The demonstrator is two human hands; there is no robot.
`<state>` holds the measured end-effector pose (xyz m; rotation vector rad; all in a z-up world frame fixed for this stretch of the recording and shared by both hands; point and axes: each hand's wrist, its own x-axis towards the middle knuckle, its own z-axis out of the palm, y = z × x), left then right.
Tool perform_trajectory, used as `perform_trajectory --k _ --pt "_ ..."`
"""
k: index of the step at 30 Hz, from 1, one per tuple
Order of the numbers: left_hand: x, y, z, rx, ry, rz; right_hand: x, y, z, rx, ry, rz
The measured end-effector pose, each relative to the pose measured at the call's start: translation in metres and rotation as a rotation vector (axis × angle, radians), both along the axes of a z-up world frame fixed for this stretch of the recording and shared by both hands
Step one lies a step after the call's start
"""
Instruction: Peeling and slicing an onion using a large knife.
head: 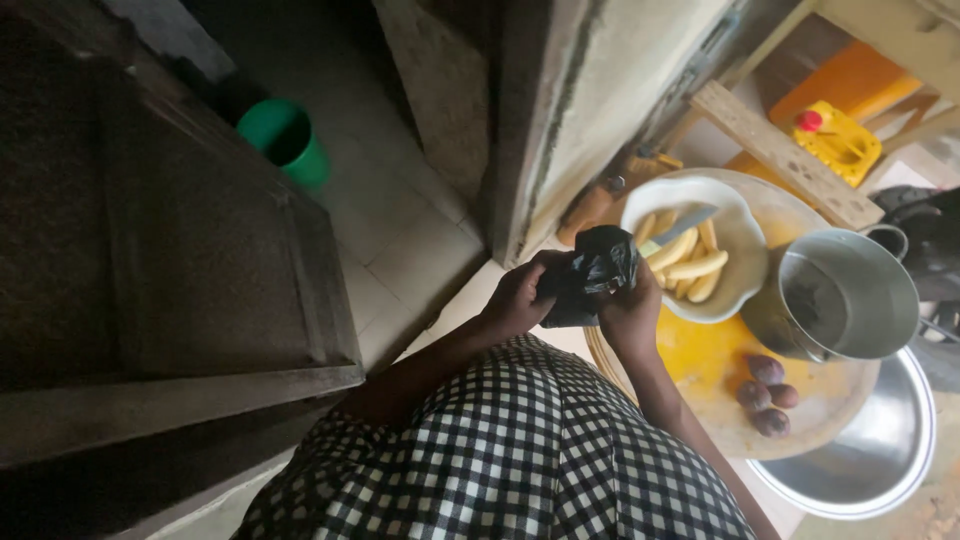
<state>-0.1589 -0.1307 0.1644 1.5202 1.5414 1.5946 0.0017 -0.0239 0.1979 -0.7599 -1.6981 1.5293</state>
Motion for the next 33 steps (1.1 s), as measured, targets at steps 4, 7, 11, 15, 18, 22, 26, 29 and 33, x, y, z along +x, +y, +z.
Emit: perform_trajectory --k 4,7,11,15,18,22,26,29,33 --pt "-0.036 -0.015 0.011 -0.025 -0.045 0.037 -0.045 -0.018 0.035 0.154 0.162 0.074" --pt "-0.067 -0.027 0.012 -0.023 0.104 0.114 -0.072 -0.017 0.017 0.173 0.181 -0.022" --pt "-0.101 -0.042 0.000 -0.075 0.086 0.184 -0.109 -0.027 0.023 0.441 -0.138 -0.190" --pt "-0.121 -0.061 0.018 -0.080 0.087 0.255 -0.143 -0.040 0.035 0.500 0.067 -0.100" --pt "-0.130 -0.072 0.031 -0.090 0.024 0.283 -0.158 -0.043 0.032 0.312 0.005 0.005" --pt "-0.144 -0.072 0.015 0.001 -0.149 0.275 -0.173 -0.037 0.019 0.693 0.038 0.238" --pt "-0.149 -0.072 0.030 0.110 -0.107 0.455 -0.181 -0.027 0.021 0.705 0.026 0.473" --pt "-0.155 -0.067 0.045 0.217 0.015 0.588 -0.184 -0.019 0.028 0.389 0.004 0.674" --pt "-0.156 -0.044 0.042 0.246 -0.120 0.538 -0.191 -0.022 0.062 -0.011 -0.333 0.771"
